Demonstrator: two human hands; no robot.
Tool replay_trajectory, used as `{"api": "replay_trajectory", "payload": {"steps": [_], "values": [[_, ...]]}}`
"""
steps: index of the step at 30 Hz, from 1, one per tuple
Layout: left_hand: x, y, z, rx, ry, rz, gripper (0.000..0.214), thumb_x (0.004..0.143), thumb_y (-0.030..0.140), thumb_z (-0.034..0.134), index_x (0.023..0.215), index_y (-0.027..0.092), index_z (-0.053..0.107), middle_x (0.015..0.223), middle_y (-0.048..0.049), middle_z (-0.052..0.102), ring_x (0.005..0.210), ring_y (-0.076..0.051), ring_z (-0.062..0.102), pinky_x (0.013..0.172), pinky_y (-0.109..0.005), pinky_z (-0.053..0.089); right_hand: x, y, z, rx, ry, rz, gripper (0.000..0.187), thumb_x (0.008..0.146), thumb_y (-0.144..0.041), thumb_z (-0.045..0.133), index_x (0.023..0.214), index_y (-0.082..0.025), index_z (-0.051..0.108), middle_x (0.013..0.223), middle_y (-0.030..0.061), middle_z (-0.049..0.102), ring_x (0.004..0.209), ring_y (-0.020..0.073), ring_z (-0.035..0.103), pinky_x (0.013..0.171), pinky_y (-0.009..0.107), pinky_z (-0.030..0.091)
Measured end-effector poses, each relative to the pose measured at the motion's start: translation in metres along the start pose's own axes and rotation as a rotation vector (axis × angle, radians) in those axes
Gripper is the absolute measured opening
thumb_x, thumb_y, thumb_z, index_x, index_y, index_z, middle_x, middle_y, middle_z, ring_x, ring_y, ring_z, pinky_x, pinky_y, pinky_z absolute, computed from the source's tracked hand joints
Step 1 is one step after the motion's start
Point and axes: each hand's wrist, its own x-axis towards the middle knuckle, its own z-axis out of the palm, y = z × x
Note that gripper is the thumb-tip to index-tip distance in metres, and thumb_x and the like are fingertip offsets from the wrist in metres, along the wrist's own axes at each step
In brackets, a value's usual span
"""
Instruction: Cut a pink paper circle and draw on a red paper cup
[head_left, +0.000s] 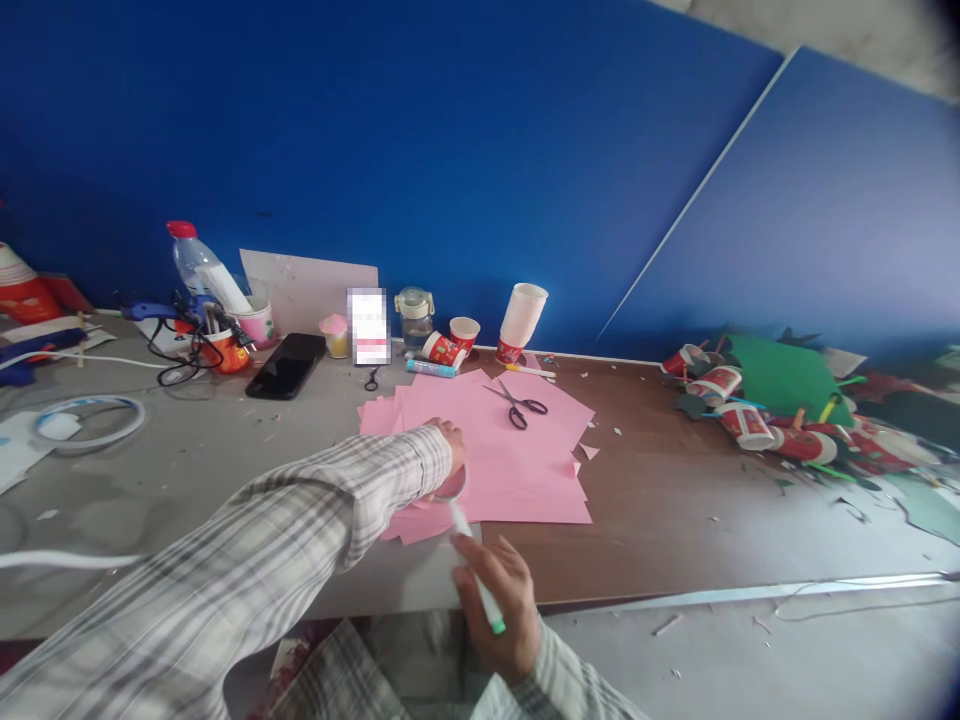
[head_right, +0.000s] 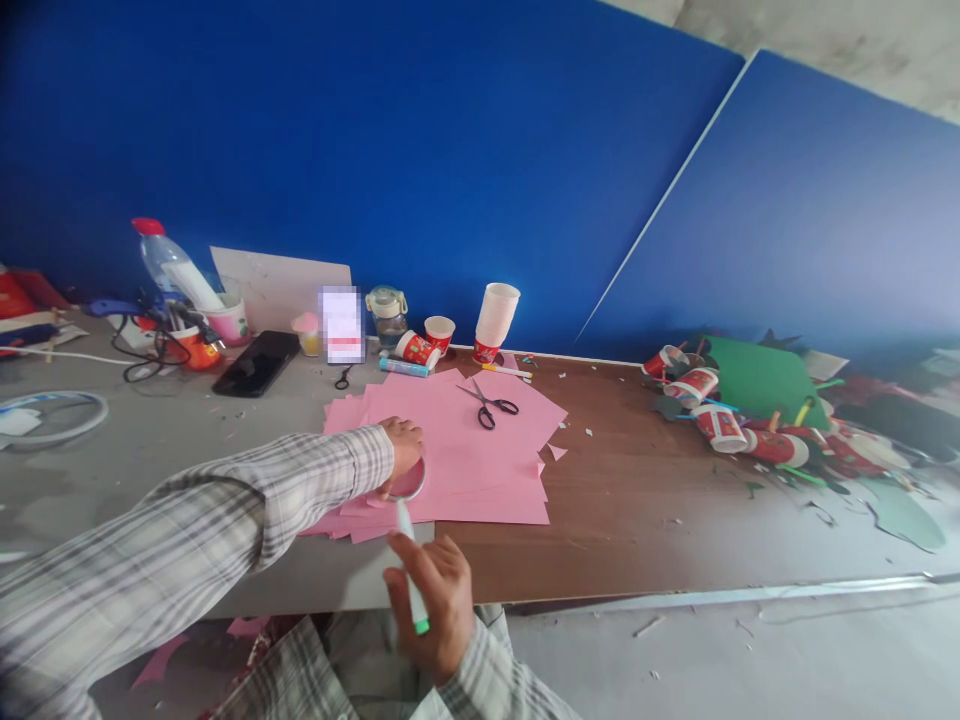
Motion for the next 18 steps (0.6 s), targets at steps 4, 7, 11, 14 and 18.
{"api": "replay_trajectory", "payload": {"steps": [4,7,11,14,18], "values": [[-0.002,0.002,-0.003,0.071,-0.026,-0.055,0.086,0.013,0.021,0.087,0.093,0.023,0.057,0.108,-0.0044,0.055,0.103,-0.028,0.043,0.088,-0.041,0.034,0.012,0.028,-0.012,-0.076,0.096,0.108,0.043,0.081,-0.020,0.048,0.123,-0.031,0.042,0.087,0.0051,0.068,0.077,0.0280,0.064,0.068,0.041,0.054],[-0.005,0.003,-0.004,0.090,-0.033,-0.077,0.085,0.014,0.023,0.087,0.094,0.026,0.056,0.111,-0.0024,0.054,0.102,-0.027,0.044,0.088,-0.039,0.034,0.040,0.057,-0.009,-0.171,0.062,0.116,0.047,0.080,-0.024,0.051,0.126,-0.023,0.038,0.112,0.0109,0.061,0.106,0.0324,0.053,0.086,0.048,0.048],[-0.010,0.003,-0.003,0.109,-0.028,-0.092,0.082,0.027,0.023,0.087,0.101,0.020,0.052,0.115,-0.0082,0.051,0.103,-0.028,0.044,0.086,-0.038,0.036,0.062,0.088,0.001,-0.185,-0.097,0.009,0.049,0.079,-0.021,0.053,0.126,-0.021,0.038,0.117,0.0122,0.058,0.113,0.0326,0.048,0.091,0.049,0.044],[-0.009,0.003,-0.001,0.126,-0.032,-0.087,0.066,0.047,0.031,0.081,0.104,0.019,0.050,0.114,-0.0061,0.051,0.106,-0.025,0.044,0.088,-0.040,0.037,0.062,0.097,0.007,-0.156,-0.176,-0.016,0.047,0.080,-0.020,0.052,0.125,-0.021,0.039,0.110,0.0113,0.061,0.111,0.0309,0.049,0.091,0.047,0.046],[-0.008,0.003,0.001,0.156,-0.030,-0.079,0.037,0.075,0.039,0.057,0.105,0.020,0.048,0.115,-0.0034,0.050,0.102,-0.021,0.049,0.087,-0.046,0.042,0.058,0.098,0.009,-0.150,-0.205,-0.019,0.045,0.080,-0.020,0.052,0.123,-0.022,0.041,0.109,0.0109,0.061,0.110,0.0290,0.050,0.092,0.044,0.045]]}}
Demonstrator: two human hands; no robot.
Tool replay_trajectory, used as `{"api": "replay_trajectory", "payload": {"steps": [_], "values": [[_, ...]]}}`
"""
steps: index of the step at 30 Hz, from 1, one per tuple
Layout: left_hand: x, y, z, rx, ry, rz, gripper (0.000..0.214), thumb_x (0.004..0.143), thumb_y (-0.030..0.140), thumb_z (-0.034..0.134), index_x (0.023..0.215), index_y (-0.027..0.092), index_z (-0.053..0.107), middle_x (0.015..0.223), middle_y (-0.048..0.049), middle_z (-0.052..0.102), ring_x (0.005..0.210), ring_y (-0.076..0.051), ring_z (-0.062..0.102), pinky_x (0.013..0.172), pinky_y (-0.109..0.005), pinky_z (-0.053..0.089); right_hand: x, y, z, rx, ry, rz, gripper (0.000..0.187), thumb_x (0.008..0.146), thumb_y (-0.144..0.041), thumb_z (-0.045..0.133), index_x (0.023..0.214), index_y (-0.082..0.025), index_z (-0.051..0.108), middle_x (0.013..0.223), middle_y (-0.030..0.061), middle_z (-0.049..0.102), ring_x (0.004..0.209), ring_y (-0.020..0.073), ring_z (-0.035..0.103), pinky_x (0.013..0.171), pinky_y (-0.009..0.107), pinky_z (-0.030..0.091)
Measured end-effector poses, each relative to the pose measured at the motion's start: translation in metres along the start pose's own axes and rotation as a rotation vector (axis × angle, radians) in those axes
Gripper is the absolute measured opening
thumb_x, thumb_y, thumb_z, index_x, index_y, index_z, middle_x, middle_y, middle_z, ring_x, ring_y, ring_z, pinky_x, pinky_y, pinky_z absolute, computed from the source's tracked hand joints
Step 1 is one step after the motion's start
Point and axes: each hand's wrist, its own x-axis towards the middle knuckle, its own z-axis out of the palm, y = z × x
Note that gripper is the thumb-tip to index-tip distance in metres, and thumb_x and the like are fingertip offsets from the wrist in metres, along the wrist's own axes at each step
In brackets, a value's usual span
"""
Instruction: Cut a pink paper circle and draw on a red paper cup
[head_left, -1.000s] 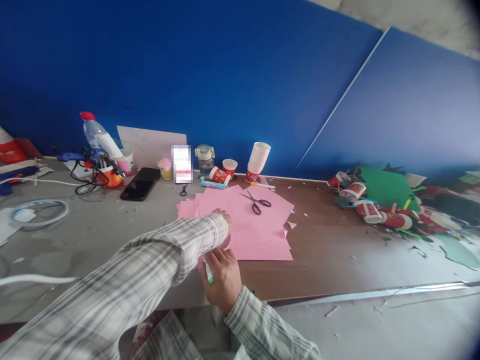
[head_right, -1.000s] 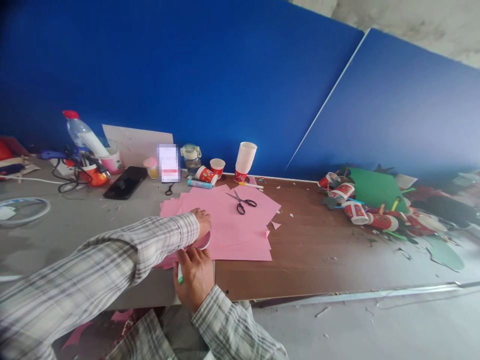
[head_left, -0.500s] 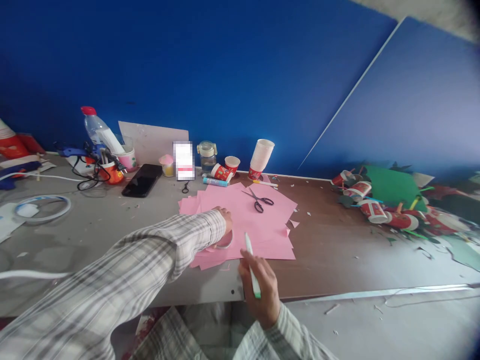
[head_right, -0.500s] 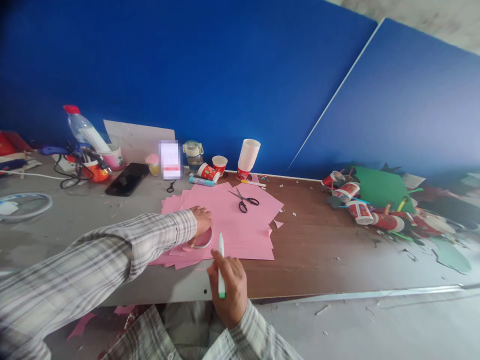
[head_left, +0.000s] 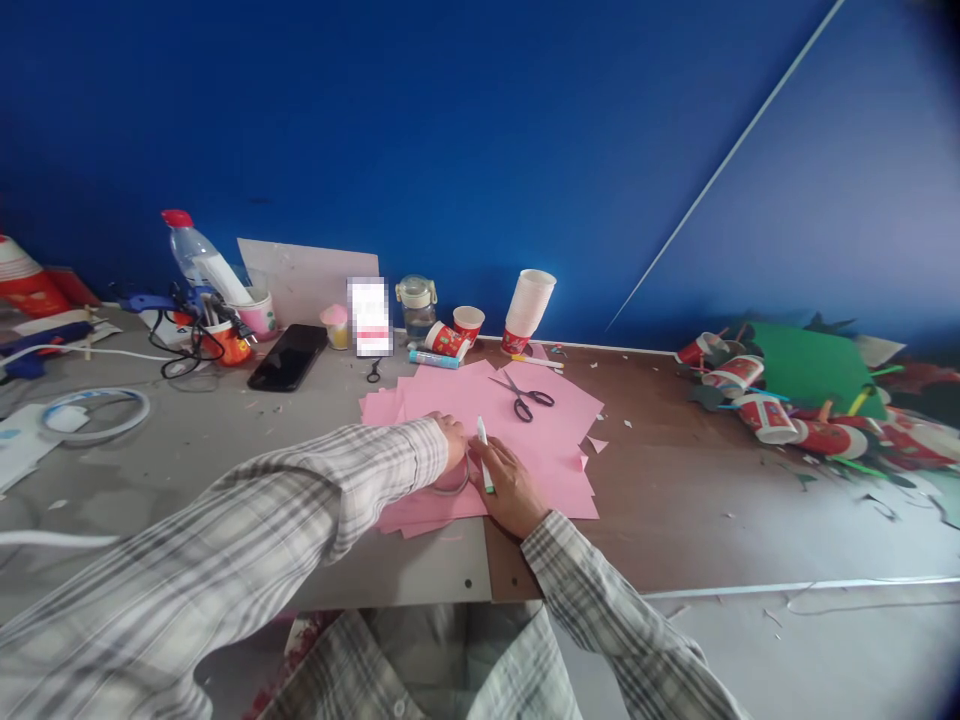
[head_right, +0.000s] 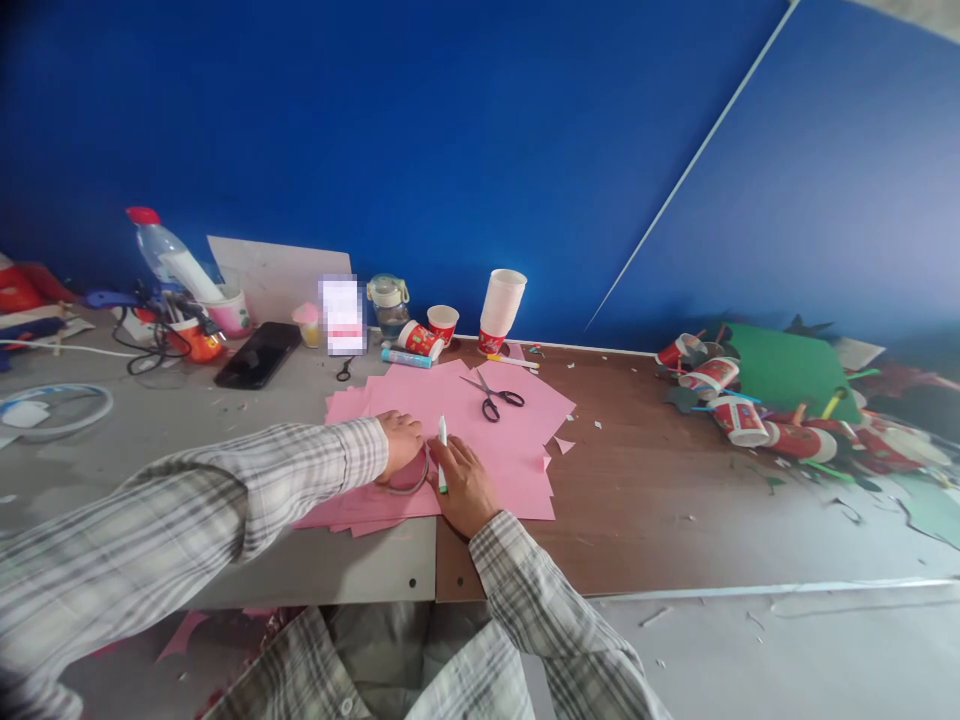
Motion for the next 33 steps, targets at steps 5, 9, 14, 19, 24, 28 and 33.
{"api": "replay_trajectory", "payload": {"steps": [5,9,14,19,24,28,33], "values": [[-0.003,0.000,-0.003,0.022,-0.003,0.016,0.037,0.075,0.039,0.057,0.106,0.020,0.048,0.114,-0.0036,0.051,0.099,-0.021,0.051,0.085,-0.046,0.045,0.001,0.000,-0.001,-0.008,-0.015,0.004,0.043,0.080,-0.019,0.053,0.122,-0.020,0.043,0.112,0.0123,0.060,0.111,0.0286,0.049,0.095,0.042,0.044],[-0.006,0.000,-0.004,0.039,-0.005,0.012,0.037,0.075,0.039,0.057,0.106,0.020,0.047,0.114,-0.0036,0.051,0.099,-0.020,0.051,0.084,-0.045,0.045,0.001,0.000,-0.001,-0.012,-0.024,0.007,0.043,0.080,-0.019,0.053,0.122,-0.019,0.042,0.111,0.0125,0.060,0.111,0.0283,0.048,0.095,0.043,0.043],[-0.006,0.001,-0.003,0.035,0.001,0.014,0.037,0.076,0.039,0.056,0.106,0.020,0.047,0.113,-0.0035,0.051,0.097,-0.020,0.052,0.083,-0.044,0.046,0.001,-0.001,-0.002,-0.013,-0.032,0.006,0.042,0.080,-0.019,0.053,0.120,-0.018,0.044,0.111,0.0126,0.060,0.111,0.0285,0.048,0.095,0.042,0.043],[-0.009,0.000,-0.005,0.020,-0.001,0.015,0.037,0.076,0.039,0.056,0.106,0.020,0.047,0.114,-0.0034,0.051,0.098,-0.020,0.052,0.083,-0.045,0.046,0.001,-0.001,-0.002,-0.013,-0.032,0.012,0.041,0.080,-0.018,0.053,0.120,-0.018,0.044,0.111,0.0131,0.060,0.111,0.0289,0.048,0.095,0.044,0.043],[-0.010,-0.002,-0.006,0.004,-0.010,0.009,0.043,0.068,0.038,0.066,0.103,0.018,0.050,0.114,-0.0050,0.051,0.107,-0.023,0.045,0.090,-0.046,0.039,0.001,-0.001,-0.002,-0.011,-0.033,0.011,0.042,0.080,-0.018,0.052,0.121,-0.019,0.042,0.110,0.0125,0.060,0.110,0.0283,0.049,0.094,0.043,0.044],[-0.003,-0.001,-0.003,-0.016,-0.018,-0.011,0.046,0.063,0.037,0.070,0.101,0.017,0.052,0.114,-0.0052,0.052,0.107,-0.024,0.045,0.090,-0.044,0.039,0.001,-0.002,-0.002,-0.017,-0.034,0.009,0.042,0.080,-0.018,0.052,0.121,-0.019,0.043,0.110,0.0124,0.060,0.110,0.0286,0.049,0.095,0.043,0.043],[0.004,0.001,0.001,-0.002,-0.028,-0.020,0.036,0.075,0.039,0.056,0.105,0.020,0.048,0.114,-0.0034,0.051,0.099,-0.020,0.051,0.085,-0.046,0.045,0.001,-0.001,-0.001,-0.023,-0.029,0.008,0.042,0.080,-0.018,0.053,0.121,-0.019,0.043,0.110,0.0122,0.060,0.110,0.0281,0.049,0.095,0.042,0.043]]}}
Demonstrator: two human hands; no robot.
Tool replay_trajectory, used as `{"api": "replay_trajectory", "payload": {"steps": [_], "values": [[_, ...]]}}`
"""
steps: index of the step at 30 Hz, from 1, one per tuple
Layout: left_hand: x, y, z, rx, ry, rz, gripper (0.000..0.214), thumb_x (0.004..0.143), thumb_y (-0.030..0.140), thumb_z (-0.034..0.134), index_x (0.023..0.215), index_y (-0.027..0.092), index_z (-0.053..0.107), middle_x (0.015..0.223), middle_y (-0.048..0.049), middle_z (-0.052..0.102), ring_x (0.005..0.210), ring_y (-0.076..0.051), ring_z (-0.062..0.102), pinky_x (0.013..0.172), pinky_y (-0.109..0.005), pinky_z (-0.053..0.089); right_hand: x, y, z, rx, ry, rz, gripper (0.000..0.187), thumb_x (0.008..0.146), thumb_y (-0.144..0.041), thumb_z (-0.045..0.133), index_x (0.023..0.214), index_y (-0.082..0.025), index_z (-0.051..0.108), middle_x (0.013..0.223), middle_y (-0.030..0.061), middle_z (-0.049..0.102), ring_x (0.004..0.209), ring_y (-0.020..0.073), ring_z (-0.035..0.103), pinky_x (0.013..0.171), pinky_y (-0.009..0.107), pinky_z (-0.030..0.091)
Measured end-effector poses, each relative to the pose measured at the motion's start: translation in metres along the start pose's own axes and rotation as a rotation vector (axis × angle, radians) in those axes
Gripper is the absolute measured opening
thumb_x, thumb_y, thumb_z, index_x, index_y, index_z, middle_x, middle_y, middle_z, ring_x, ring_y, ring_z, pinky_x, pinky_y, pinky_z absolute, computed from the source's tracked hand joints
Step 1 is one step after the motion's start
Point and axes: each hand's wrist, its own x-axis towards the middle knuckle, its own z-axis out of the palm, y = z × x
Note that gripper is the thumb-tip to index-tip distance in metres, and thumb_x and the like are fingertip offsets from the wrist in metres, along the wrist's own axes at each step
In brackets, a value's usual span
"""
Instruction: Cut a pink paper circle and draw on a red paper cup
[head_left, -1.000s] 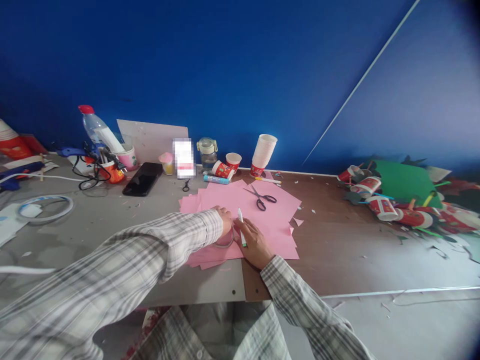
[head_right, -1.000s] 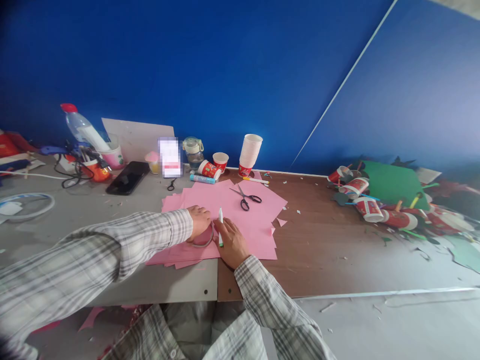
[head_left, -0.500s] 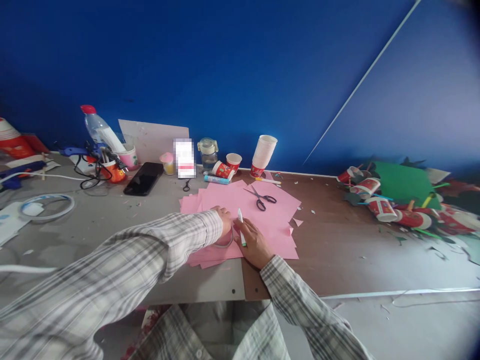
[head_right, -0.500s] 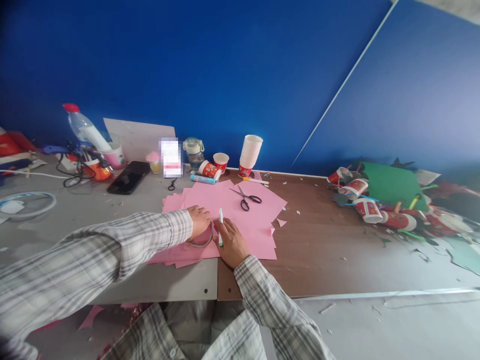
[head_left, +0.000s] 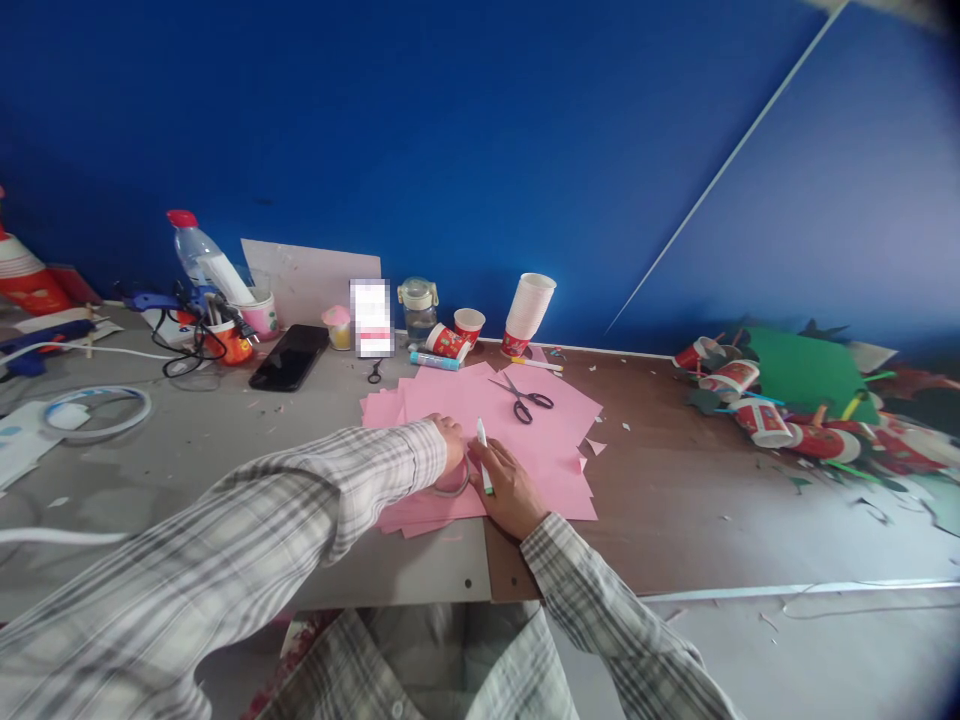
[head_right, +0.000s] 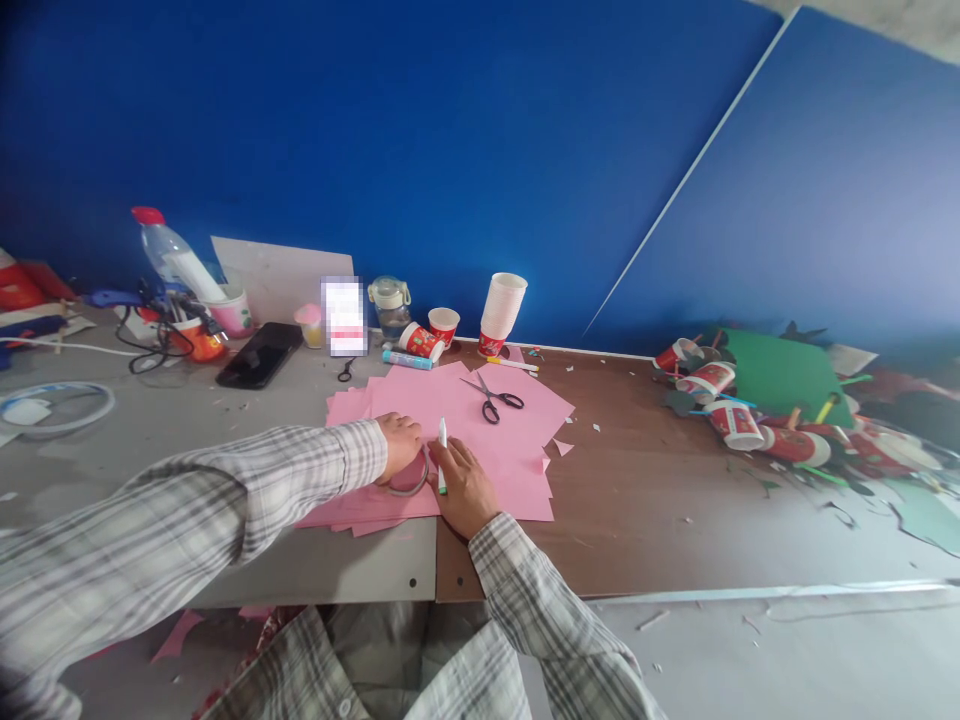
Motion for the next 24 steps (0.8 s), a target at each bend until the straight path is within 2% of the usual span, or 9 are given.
{"api": "replay_trajectory", "payload": {"steps": [9,15,18,20,22,24], "values": [[-0.013,0.000,-0.005,0.040,0.022,0.024,0.036,0.075,0.038,0.057,0.105,0.020,0.048,0.115,-0.0034,0.051,0.101,-0.021,0.050,0.086,-0.046,0.044,0.000,-0.001,-0.001,0.006,0.010,0.007,0.042,0.078,-0.017,0.054,0.119,-0.019,0.045,0.112,0.0116,0.060,0.111,0.0289,0.049,0.095,0.041,0.043],[-0.011,0.000,-0.003,0.035,0.025,0.025,0.036,0.074,0.039,0.058,0.103,0.020,0.049,0.115,-0.0034,0.050,0.104,-0.022,0.048,0.088,-0.047,0.041,0.002,-0.002,0.001,0.028,0.029,0.001,0.042,0.078,-0.016,0.054,0.119,-0.020,0.045,0.108,0.0111,0.061,0.110,0.0286,0.049,0.095,0.042,0.043],[-0.009,-0.001,-0.004,0.037,0.008,0.034,0.035,0.074,0.040,0.057,0.102,0.020,0.050,0.115,-0.0032,0.050,0.103,-0.021,0.048,0.088,-0.047,0.041,0.003,-0.003,-0.004,0.045,0.069,0.011,0.044,0.078,-0.018,0.054,0.120,-0.019,0.043,0.104,0.0118,0.062,0.105,0.0277,0.053,0.090,0.040,0.047],[-0.007,-0.002,-0.004,0.031,-0.004,0.041,0.034,0.074,0.040,0.058,0.100,0.019,0.051,0.114,-0.0030,0.051,0.103,-0.021,0.048,0.088,-0.047,0.040,0.000,-0.009,-0.015,0.071,0.144,0.050,0.043,0.081,-0.020,0.050,0.123,-0.018,0.039,0.102,0.0130,0.061,0.099,0.0270,0.056,0.085,0.040,0.049],[-0.005,-0.002,-0.004,0.021,-0.009,0.046,0.043,0.063,0.039,0.069,0.097,0.019,0.053,0.112,-0.0039,0.052,0.103,-0.023,0.047,0.088,-0.044,0.039,-0.008,-0.021,-0.030,0.141,0.271,0.119,0.037,0.085,-0.022,0.043,0.122,-0.019,0.041,0.097,0.0121,0.061,0.092,0.0266,0.059,0.080,0.040,0.050],[-0.002,-0.004,-0.002,0.008,-0.001,0.052,0.059,0.044,0.033,0.082,0.094,0.019,0.055,0.110,-0.0050,0.053,0.102,-0.024,0.045,0.087,-0.039,0.037,-0.021,-0.037,-0.045,0.248,0.360,0.141,0.032,0.086,-0.025,0.038,0.116,-0.022,0.049,0.083,0.0084,0.061,0.074,0.0253,0.062,0.067,0.037,0.053]]}}
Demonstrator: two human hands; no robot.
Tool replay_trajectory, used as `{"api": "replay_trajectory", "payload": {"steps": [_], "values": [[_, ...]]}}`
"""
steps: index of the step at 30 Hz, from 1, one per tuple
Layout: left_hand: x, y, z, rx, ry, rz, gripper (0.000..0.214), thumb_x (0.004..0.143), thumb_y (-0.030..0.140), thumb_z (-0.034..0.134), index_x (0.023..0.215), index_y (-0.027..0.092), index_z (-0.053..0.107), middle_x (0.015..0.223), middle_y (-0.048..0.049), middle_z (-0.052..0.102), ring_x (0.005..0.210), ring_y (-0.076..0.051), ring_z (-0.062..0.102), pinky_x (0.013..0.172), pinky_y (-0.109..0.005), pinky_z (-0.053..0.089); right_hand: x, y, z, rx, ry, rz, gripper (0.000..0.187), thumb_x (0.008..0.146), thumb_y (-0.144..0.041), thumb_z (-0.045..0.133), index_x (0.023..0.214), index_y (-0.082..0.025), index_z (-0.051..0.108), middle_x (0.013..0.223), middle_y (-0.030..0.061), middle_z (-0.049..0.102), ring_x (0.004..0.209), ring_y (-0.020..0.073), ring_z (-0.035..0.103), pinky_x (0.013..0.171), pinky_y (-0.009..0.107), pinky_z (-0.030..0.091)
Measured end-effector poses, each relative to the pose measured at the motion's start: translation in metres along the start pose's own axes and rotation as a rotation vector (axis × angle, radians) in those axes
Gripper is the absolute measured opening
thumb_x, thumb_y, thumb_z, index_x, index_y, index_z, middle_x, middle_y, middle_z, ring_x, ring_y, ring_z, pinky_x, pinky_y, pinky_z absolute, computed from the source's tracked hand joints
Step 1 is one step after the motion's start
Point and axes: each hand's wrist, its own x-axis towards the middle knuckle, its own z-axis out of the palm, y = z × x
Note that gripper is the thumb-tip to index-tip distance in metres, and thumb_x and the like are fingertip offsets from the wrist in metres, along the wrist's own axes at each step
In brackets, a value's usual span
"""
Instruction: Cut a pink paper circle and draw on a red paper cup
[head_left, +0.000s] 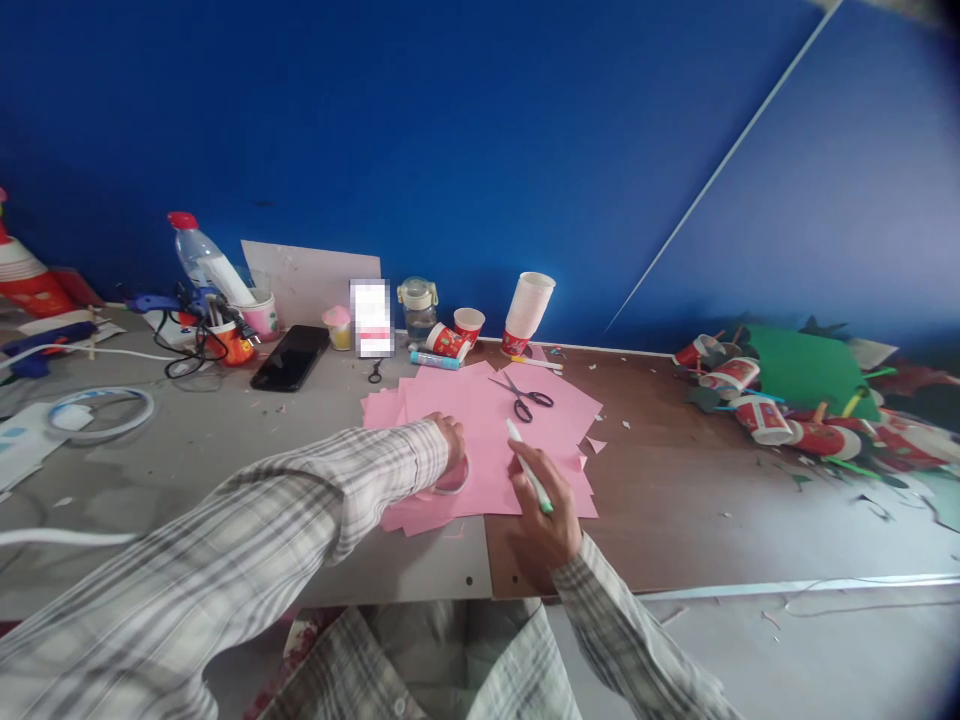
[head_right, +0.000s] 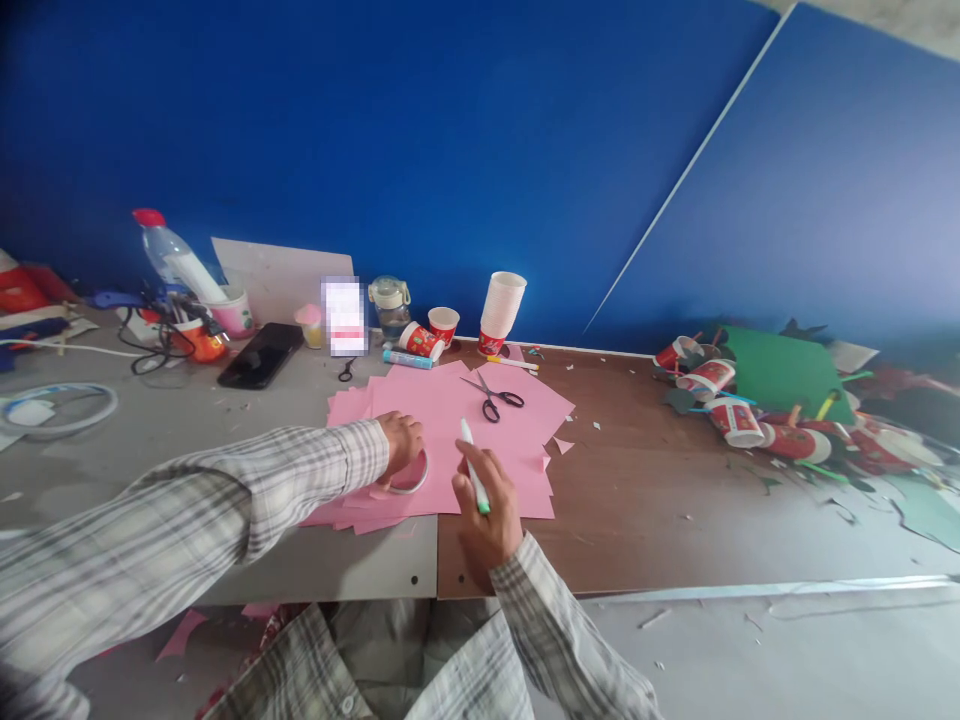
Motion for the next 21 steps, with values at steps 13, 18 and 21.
{"api": "replay_trajectory", "payload": {"steps": [13,18,21], "values": [[0.004,-0.001,0.007,0.000,0.046,0.008,0.071,0.026,0.023,0.086,0.091,0.020,0.058,0.109,-0.0067,0.055,0.099,-0.026,0.044,0.084,-0.037,0.035,-0.026,-0.043,0.050,-0.086,-0.386,-0.115,0.020,0.081,-0.024,0.051,0.101,-0.027,0.056,0.080,0.0026,0.068,0.063,0.0233,0.061,0.060,0.033,0.049],[0.000,0.001,0.001,-0.008,0.047,0.007,0.070,0.029,0.022,0.086,0.093,0.016,0.059,0.109,-0.0101,0.055,0.100,-0.027,0.045,0.083,-0.037,0.035,-0.021,-0.045,0.060,-0.231,-0.422,-0.209,0.019,0.083,-0.025,0.048,0.100,-0.021,0.055,0.078,0.0042,0.065,0.063,0.0227,0.059,0.059,0.032,0.046],[-0.001,0.001,0.000,-0.019,0.049,0.015,0.070,0.027,0.023,0.086,0.091,0.015,0.061,0.108,-0.0113,0.057,0.099,-0.028,0.046,0.082,-0.037,0.036,-0.021,-0.046,0.063,-0.279,-0.427,-0.227,0.019,0.083,-0.024,0.047,0.100,-0.019,0.054,0.078,0.0048,0.064,0.064,0.0228,0.059,0.058,0.032,0.044]]}}
